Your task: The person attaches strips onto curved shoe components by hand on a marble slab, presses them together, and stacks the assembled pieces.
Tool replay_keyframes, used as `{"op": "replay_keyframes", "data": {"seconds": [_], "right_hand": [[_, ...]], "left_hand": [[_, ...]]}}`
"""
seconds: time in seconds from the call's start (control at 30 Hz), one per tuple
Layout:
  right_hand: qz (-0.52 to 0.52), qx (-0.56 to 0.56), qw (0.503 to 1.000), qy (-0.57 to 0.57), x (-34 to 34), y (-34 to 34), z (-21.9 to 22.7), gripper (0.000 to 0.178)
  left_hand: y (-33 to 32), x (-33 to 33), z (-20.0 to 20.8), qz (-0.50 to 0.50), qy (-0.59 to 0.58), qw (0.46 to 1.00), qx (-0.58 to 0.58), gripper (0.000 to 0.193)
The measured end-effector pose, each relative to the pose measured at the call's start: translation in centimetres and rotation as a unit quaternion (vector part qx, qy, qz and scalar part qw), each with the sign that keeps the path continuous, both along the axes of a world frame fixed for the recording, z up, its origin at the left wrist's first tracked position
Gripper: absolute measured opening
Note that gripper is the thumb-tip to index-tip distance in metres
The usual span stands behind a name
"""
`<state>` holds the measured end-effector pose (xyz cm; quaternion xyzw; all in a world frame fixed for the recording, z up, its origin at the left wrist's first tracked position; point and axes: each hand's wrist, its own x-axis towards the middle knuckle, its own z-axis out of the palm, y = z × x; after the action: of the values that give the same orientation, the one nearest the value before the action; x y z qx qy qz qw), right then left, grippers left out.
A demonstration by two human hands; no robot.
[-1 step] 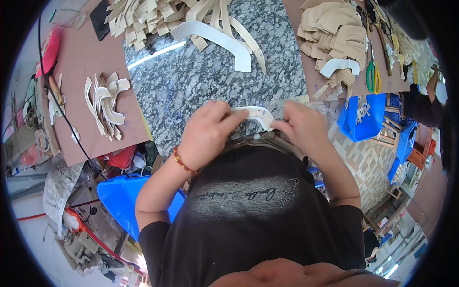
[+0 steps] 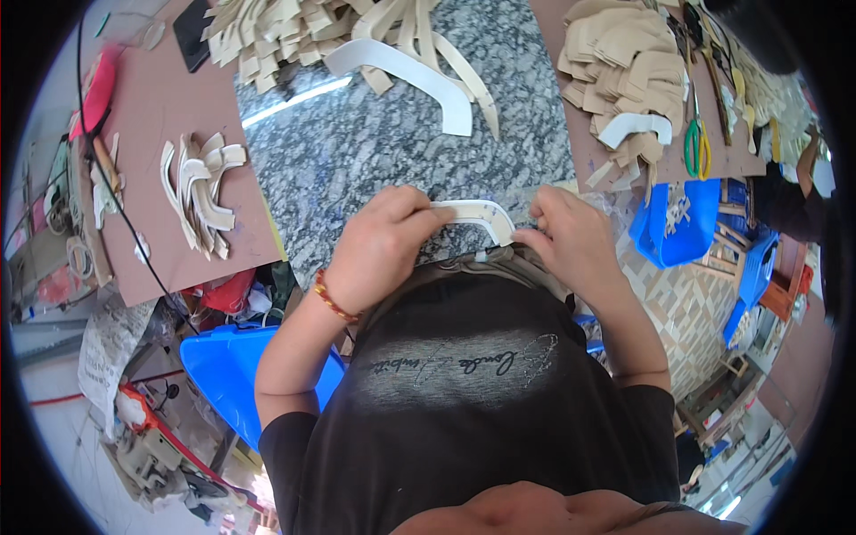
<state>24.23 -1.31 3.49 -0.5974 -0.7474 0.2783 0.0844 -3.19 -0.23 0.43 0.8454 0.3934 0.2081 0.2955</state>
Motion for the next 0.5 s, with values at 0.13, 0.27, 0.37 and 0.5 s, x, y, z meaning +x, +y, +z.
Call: {"op": "replay_keyframes", "data": {"seconds": [0.13,0.27,0.37,0.5], "right_hand": [[0.015,0.142,0.982,0.122,-3.2,0.2,-0.3,0.033],[0.042,0.09,0.99,0.104,-6.1,0.3,-1.3,0.028],[0.086,0.064,0.987,0.117,-5.7,0.5,-1.1,0.022],[0.146,0.191,0.956,0.168,-5.6,0.0,-0.9,0.017]], "left_hand": [[-0.4,-1.9,1.0,0.055,-0.111,0.988,-0.089,0.037],[-1.9,-1.9,1.3,0.18,-0.03,0.983,-0.002,0.049],[-3.4,-2.7,1.0,0.201,-0.014,0.98,-0.011,0.046],[-4.9,-3.5,0.5,0.193,-0.077,0.978,-0.029,0.027]]}}
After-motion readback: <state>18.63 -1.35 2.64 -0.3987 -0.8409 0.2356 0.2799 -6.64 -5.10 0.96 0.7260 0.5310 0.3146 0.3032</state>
